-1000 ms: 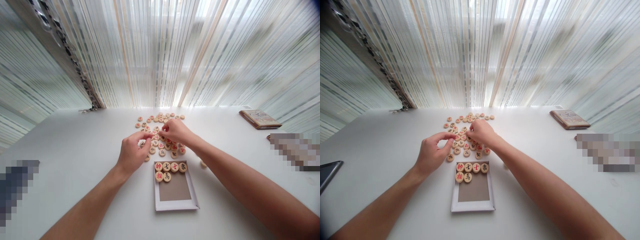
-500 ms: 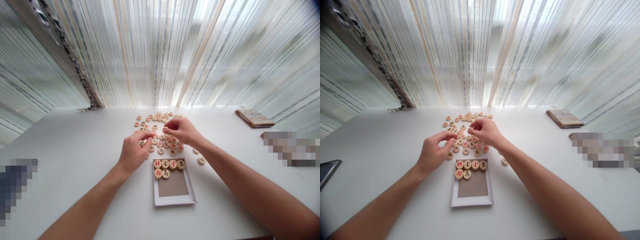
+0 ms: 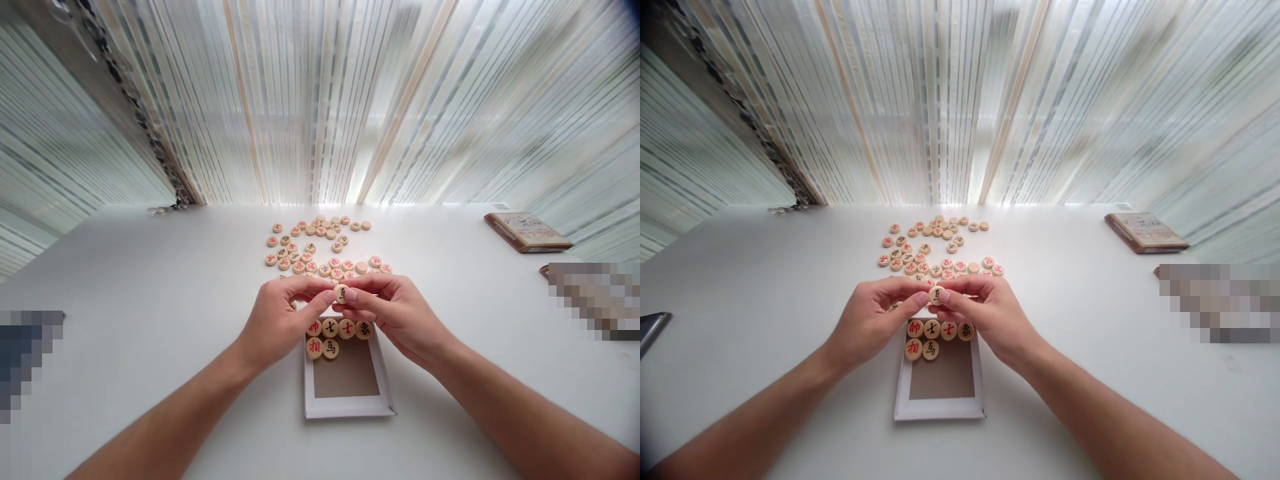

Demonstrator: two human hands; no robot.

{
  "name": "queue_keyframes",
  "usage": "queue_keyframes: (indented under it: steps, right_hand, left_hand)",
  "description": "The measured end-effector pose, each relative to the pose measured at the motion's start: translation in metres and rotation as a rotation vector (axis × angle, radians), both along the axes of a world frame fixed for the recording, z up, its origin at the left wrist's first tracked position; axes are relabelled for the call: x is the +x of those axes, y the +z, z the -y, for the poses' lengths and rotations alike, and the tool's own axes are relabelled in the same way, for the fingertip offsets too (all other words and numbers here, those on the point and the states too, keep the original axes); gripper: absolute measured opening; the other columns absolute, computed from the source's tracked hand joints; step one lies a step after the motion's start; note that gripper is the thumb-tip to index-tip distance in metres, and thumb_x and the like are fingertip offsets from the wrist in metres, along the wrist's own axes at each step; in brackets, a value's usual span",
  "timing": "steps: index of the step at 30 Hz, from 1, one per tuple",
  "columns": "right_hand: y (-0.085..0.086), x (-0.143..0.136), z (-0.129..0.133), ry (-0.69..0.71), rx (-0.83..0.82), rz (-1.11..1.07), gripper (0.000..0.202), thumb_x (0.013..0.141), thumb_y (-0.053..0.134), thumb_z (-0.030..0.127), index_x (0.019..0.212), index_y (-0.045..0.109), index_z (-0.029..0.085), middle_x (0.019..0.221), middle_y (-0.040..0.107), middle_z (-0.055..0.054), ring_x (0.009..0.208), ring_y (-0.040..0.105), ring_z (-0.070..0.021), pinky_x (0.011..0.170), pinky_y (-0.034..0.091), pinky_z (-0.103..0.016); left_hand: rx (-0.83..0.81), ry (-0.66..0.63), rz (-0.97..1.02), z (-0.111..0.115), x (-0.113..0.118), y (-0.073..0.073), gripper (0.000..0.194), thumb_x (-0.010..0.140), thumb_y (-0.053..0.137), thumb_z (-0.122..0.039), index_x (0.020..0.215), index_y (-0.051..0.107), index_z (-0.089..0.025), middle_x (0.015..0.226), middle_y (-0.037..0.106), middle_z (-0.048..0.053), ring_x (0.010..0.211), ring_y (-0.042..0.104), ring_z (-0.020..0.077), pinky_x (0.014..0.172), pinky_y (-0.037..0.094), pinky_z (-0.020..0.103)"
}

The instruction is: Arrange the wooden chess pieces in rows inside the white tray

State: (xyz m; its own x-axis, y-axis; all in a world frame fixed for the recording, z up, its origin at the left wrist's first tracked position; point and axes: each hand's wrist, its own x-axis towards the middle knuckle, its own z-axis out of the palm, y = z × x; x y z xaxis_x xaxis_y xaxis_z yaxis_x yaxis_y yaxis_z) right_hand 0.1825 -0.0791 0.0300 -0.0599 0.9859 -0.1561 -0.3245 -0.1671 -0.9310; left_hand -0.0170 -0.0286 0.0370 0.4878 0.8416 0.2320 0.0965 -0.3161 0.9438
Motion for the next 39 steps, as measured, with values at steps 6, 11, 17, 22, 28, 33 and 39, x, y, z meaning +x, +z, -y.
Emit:
queue_keyframes:
  steps: [6, 11, 17, 22, 28, 33, 39]
  right_hand:
    - [-0.002, -0.001, 0.006, -0.018, 0.095, 0.000, 0.023, 0.076, 0.099, 0.030, 0.095, 0.089, 0.024, 0.086, 0.085, -0.004, 0.077, 0.080, -0.0145, 0.075, 0.066, -0.021]
    - [-0.003, 0.001, 0.008, -0.020, 0.150, 0.025, 0.018, 0.079, 0.097, 0.028, 0.095, 0.089, 0.025, 0.086, 0.085, -0.004, 0.081, 0.081, -0.0147, 0.076, 0.065, -0.019]
    - [0.000, -0.001, 0.008, -0.054, 0.191, 0.062, 0.021, 0.075, 0.100, 0.025, 0.093, 0.090, 0.026, 0.086, 0.086, -0.004, 0.077, 0.078, -0.0129, 0.069, 0.063, -0.017]
    - [0.001, -0.003, 0.007, -0.083, 0.217, 0.051, 0.027, 0.067, 0.103, 0.022, 0.090, 0.090, 0.026, 0.084, 0.085, -0.004, 0.077, 0.077, -0.0146, 0.067, 0.062, -0.019]
    - [-0.001, -0.001, 0.008, -0.058, 0.184, 0.061, 0.019, 0.074, 0.100, 0.024, 0.090, 0.090, 0.026, 0.081, 0.084, -0.003, 0.074, 0.075, -0.0116, 0.066, 0.060, -0.017]
    - [-0.002, 0.001, 0.007, -0.012, 0.133, 0.003, 0.024, 0.082, 0.096, 0.032, 0.104, 0.089, 0.029, 0.087, 0.086, -0.004, 0.080, 0.079, -0.0138, 0.080, 0.066, -0.023]
    - [0.001, 0.002, 0.007, 0.007, 0.080, -0.016, 0.027, 0.084, 0.094, 0.035, 0.110, 0.088, 0.030, 0.093, 0.087, -0.005, 0.083, 0.081, -0.0141, 0.081, 0.066, -0.021]
  left_hand:
    - [-0.104, -0.017, 0.066, 0.006, 0.002, 0.005, 0.014, 0.092, 0.082, -0.027, 0.100, 0.089, -0.020, 0.097, 0.087, 0.005, 0.088, 0.082, 0.0205, 0.081, 0.067, 0.027]
    - [-0.082, 0.001, 0.094, 0.008, 0.003, 0.006, 0.010, 0.091, 0.083, -0.022, 0.098, 0.089, -0.022, 0.093, 0.087, 0.002, 0.087, 0.081, 0.0169, 0.080, 0.065, 0.022]
    - [-0.018, 0.000, 0.089, 0.009, 0.004, 0.007, 0.008, 0.091, 0.083, -0.021, 0.096, 0.089, -0.020, 0.093, 0.086, 0.004, 0.086, 0.078, 0.0162, 0.078, 0.063, 0.023]
    - [0.038, 0.021, 0.077, 0.010, 0.003, 0.005, 0.009, 0.088, 0.086, -0.021, 0.097, 0.088, -0.021, 0.096, 0.085, 0.006, 0.091, 0.078, 0.0191, 0.079, 0.062, 0.028]
    - [0.044, 0.017, 0.079, 0.009, 0.005, 0.006, 0.006, 0.090, 0.084, -0.021, 0.094, 0.089, -0.021, 0.092, 0.085, 0.005, 0.087, 0.078, 0.0183, 0.077, 0.062, 0.027]
    - [-0.063, -0.004, 0.124, 0.011, 0.004, 0.008, 0.012, 0.092, 0.082, -0.020, 0.101, 0.090, -0.023, 0.095, 0.087, 0.004, 0.090, 0.081, 0.0191, 0.081, 0.065, 0.026]
    - [-0.246, 0.002, 0.180, 0.012, 0.005, 0.007, 0.020, 0.090, 0.085, -0.023, 0.110, 0.088, -0.022, 0.100, 0.087, 0.006, 0.093, 0.083, 0.0218, 0.081, 0.068, 0.026]
